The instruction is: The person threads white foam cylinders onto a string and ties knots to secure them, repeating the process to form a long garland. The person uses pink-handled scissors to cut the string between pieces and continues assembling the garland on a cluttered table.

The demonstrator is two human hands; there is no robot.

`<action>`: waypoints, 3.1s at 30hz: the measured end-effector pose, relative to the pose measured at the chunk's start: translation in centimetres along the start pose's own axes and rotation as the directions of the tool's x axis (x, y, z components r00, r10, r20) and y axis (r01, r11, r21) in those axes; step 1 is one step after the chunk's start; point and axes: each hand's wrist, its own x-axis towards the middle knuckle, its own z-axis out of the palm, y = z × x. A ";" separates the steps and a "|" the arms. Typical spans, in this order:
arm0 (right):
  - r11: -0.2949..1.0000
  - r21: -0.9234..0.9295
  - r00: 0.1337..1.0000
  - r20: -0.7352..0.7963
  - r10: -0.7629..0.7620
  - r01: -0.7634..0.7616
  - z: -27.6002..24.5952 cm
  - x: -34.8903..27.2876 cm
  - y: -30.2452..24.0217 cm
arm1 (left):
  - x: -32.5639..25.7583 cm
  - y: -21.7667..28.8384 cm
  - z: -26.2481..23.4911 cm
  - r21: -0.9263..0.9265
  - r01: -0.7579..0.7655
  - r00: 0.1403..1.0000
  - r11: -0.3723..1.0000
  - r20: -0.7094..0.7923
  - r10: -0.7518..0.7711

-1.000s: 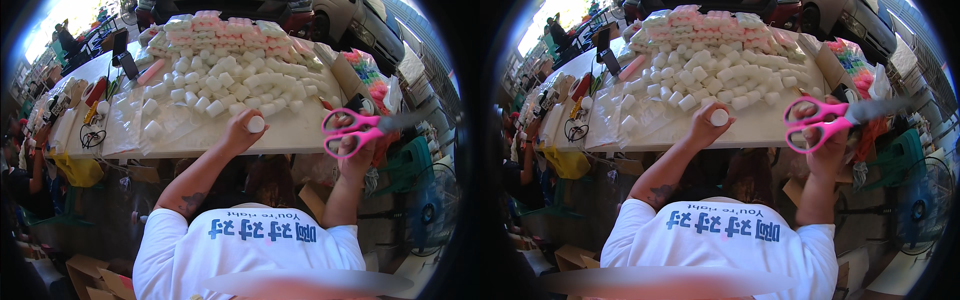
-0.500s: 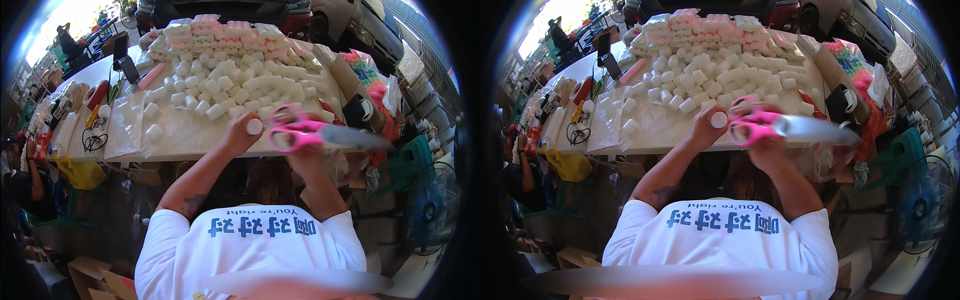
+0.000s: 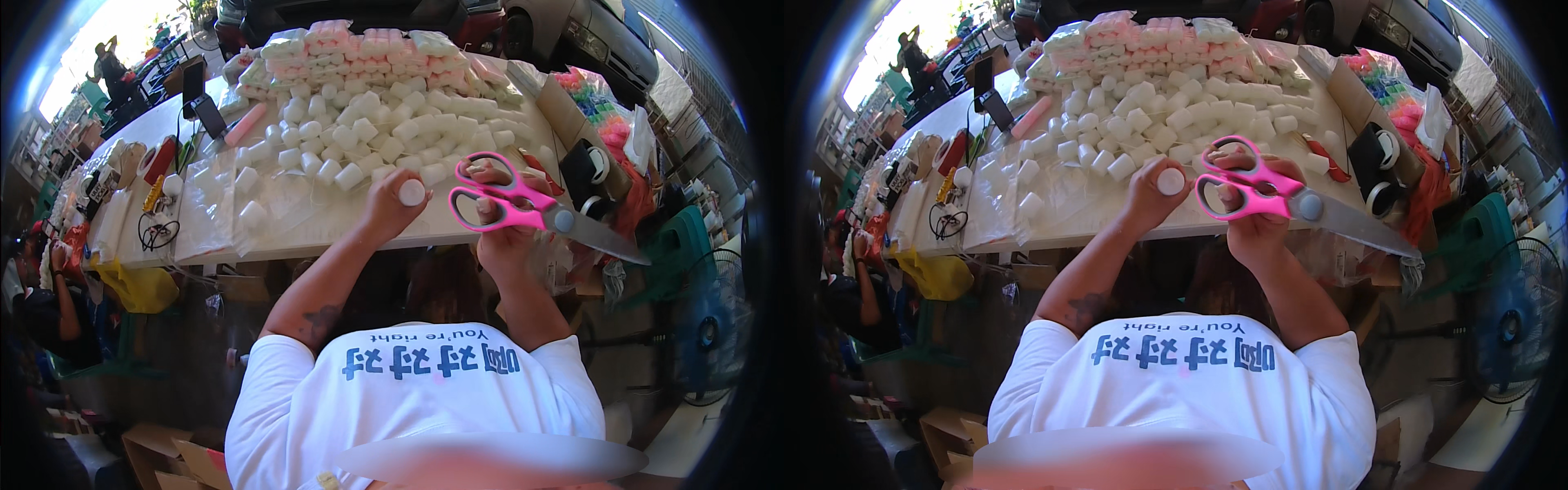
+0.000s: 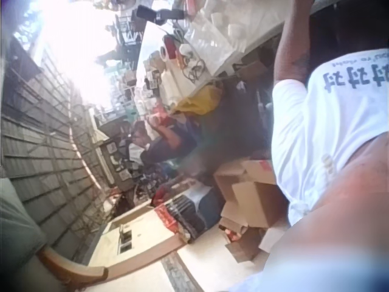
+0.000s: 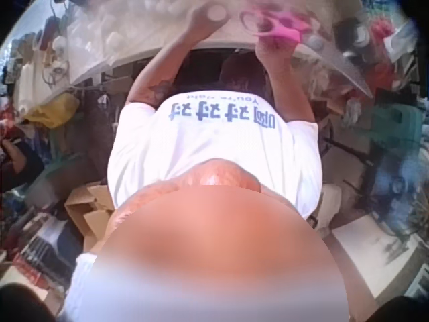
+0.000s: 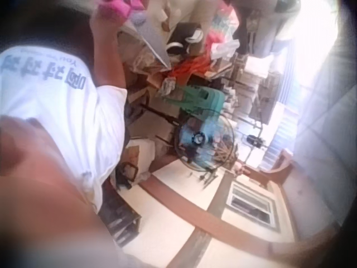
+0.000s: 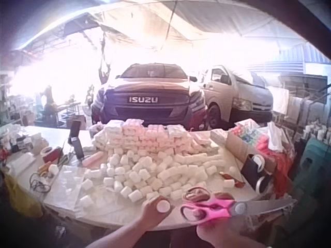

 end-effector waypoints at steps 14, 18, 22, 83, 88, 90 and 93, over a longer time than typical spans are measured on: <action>0.993 -0.089 0.971 0.219 0.091 -0.073 1.0 0.1 0.8 | -0.2 -1.0 0.6 0.035 -0.053 0.998 0.998 -0.030 0.054; 0.851 -0.081 0.817 0.246 0.521 -0.518 -0.8 -0.5 0.7 | -0.2 -1.8 -0.2 -0.197 0.129 0.991 0.972 0.008 -0.130; 0.652 0.018 0.576 0.486 0.657 -0.758 -4.2 -3.3 0.4 | 0.8 -3.5 -2.8 -0.860 0.177 0.957 0.479 0.037 -0.288; 0.325 -0.213 0.271 0.249 0.930 -0.921 -9.9 -12.4 -0.9 | -0.6 -0.3 -2.1 -0.174 0.502 0.828 0.847 0.378 -0.413; 0.509 -0.425 0.418 0.293 0.860 -0.749 -8.5 -12.6 -0.2 | -1.0 1.5 -3.4 0.190 0.382 0.779 0.905 0.461 -0.426; 0.557 -0.525 0.461 0.315 0.830 -0.643 -7.8 -12.1 0.2 | -0.9 2.0 -3.3 0.309 0.273 0.784 0.911 0.478 -0.397; 0.470 -0.539 0.387 0.267 0.882 -0.699 -7.2 -11.3 0.3 | -1.0 2.5 -2.7 0.385 0.172 0.786 0.907 0.502 -0.362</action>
